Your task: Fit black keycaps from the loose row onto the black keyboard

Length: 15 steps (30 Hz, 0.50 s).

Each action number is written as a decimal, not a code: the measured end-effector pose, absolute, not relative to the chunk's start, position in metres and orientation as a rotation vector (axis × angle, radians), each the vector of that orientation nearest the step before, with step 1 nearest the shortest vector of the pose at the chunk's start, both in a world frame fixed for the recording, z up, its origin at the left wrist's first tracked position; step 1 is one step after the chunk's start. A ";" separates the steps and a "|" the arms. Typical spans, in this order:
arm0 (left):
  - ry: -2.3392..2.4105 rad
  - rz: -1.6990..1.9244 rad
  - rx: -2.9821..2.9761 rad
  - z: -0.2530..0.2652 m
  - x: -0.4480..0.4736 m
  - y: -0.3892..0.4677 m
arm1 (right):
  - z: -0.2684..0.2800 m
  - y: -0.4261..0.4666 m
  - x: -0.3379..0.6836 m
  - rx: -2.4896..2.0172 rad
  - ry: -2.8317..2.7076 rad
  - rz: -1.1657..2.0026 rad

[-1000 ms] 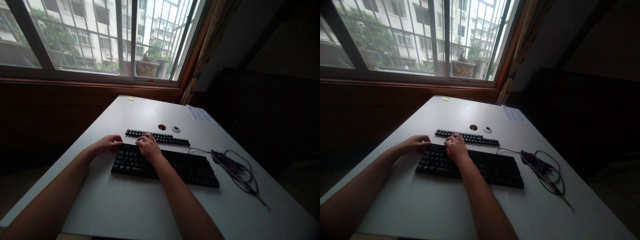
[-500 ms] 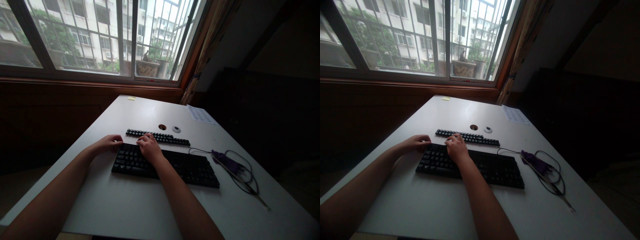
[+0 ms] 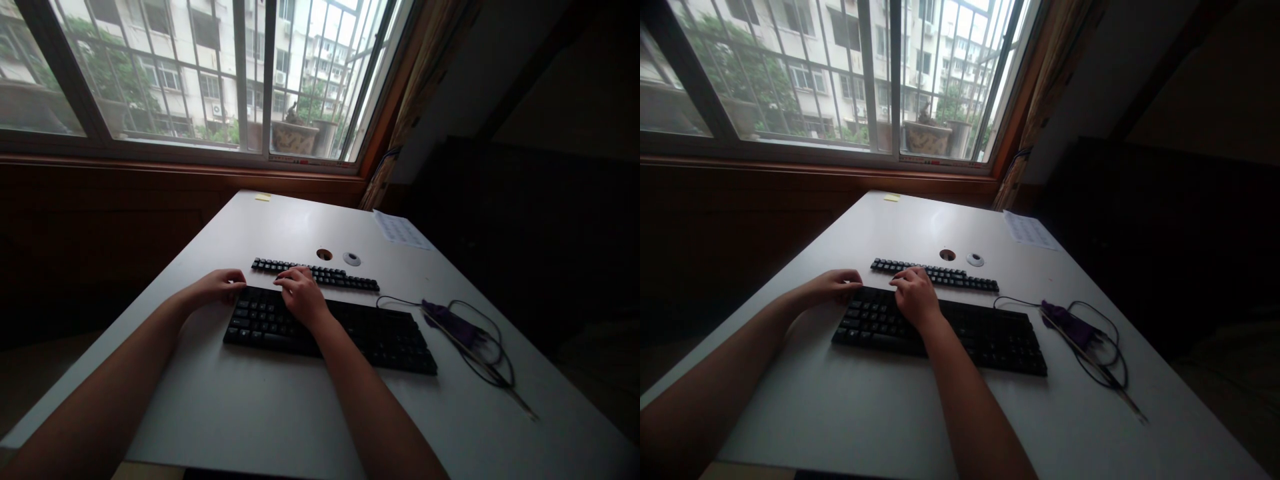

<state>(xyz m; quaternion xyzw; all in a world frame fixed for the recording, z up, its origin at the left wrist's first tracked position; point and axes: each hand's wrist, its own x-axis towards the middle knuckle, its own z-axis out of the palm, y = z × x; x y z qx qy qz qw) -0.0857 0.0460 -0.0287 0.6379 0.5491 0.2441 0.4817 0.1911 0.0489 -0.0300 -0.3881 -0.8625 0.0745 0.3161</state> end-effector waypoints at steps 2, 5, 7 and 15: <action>1.334 0.601 1.551 -0.028 -0.085 0.045 | -0.027 0.048 0.193 -1.003 -2.230 0.215; 1.329 0.612 1.538 -0.027 -0.085 0.045 | -0.022 0.047 0.198 -0.980 -2.199 0.249; 1.329 0.611 1.536 -0.027 -0.085 0.045 | -0.018 0.046 0.202 -0.974 -2.220 0.297; 1.314 0.609 1.534 -0.030 -0.087 0.047 | 0.004 0.024 0.219 -0.936 -2.388 0.554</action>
